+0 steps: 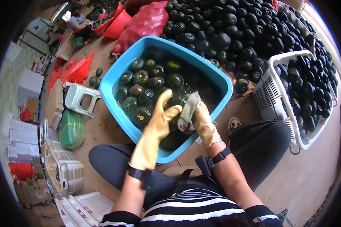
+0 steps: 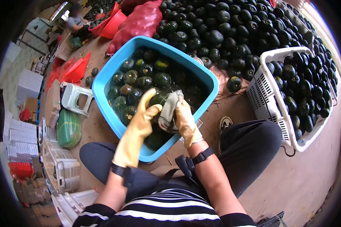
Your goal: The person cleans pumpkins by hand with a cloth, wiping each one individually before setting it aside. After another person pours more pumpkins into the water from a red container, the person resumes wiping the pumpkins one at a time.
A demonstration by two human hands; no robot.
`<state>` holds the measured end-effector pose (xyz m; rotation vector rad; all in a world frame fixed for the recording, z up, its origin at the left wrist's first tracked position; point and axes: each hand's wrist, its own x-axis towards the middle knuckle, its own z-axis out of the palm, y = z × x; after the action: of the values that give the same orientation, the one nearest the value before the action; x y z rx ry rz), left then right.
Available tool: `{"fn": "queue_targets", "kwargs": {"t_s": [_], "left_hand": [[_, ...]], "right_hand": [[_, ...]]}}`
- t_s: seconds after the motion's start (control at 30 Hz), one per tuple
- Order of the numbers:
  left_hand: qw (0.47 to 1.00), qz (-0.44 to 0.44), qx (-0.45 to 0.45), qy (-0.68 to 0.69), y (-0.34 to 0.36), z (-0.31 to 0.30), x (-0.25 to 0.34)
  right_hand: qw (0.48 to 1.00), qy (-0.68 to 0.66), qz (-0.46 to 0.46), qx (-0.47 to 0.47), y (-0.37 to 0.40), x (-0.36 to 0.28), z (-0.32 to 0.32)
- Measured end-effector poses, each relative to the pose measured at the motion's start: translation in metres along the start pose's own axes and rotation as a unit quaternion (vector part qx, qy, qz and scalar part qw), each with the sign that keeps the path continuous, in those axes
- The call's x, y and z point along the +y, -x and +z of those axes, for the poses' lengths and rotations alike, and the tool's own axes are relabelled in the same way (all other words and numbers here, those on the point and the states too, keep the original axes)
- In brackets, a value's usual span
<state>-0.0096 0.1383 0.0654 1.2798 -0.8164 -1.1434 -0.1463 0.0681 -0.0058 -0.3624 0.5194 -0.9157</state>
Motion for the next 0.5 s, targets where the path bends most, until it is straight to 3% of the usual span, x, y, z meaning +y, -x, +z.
{"fn": "queue_targets", "kwargs": {"t_s": [0.07,0.1,0.13,0.2,0.23,0.27,0.33,0.37,0.4,0.47,0.5], "left_hand": [[0.995,-0.095,0.009,-0.026,0.021,0.021,0.0],[0.99,-0.073,-0.011,-0.123,0.021,0.012,-0.003],[0.978,-0.124,-0.08,-0.15,0.022,0.005,0.018],[0.863,-0.075,-0.169,-0.47,0.02,0.002,0.058],[0.892,-0.033,-0.242,-0.381,0.014,-0.002,0.07],[0.933,0.018,-0.246,-0.262,0.007,-0.012,0.056],[0.997,-0.045,-0.064,-0.016,0.012,-0.014,0.034],[0.998,-0.049,0.034,-0.004,0.017,-0.001,0.022],[0.997,-0.072,0.019,-0.011,0.028,0.013,0.022],[0.968,-0.046,-0.025,-0.244,0.028,0.004,0.018],[0.954,-0.052,-0.075,-0.287,0.027,-0.009,0.021]], "right_hand": [[0.993,0.114,-0.013,0.021,0.006,-0.004,0.014],[0.993,0.108,0.029,-0.038,0.006,-0.011,0.009],[0.987,0.103,0.074,-0.097,0.005,-0.02,0.004],[0.986,0.075,0.113,-0.093,0.008,-0.026,0.009],[0.992,0.056,0.071,-0.088,0.01,-0.023,0.014],[0.996,0.035,0.026,-0.083,0.012,-0.021,0.019],[0.996,0.033,0.031,-0.072,0.006,-0.017,0.015],[0.999,-0.021,0.033,-0.032,0.006,-0.007,0.013],[0.998,0.042,0.05,-0.011,0.013,-0.014,0.025],[0.984,0.15,0.071,-0.06,0.01,-0.016,0.016],[0.981,0.134,0.111,-0.089,0.007,-0.015,0.011]]}}
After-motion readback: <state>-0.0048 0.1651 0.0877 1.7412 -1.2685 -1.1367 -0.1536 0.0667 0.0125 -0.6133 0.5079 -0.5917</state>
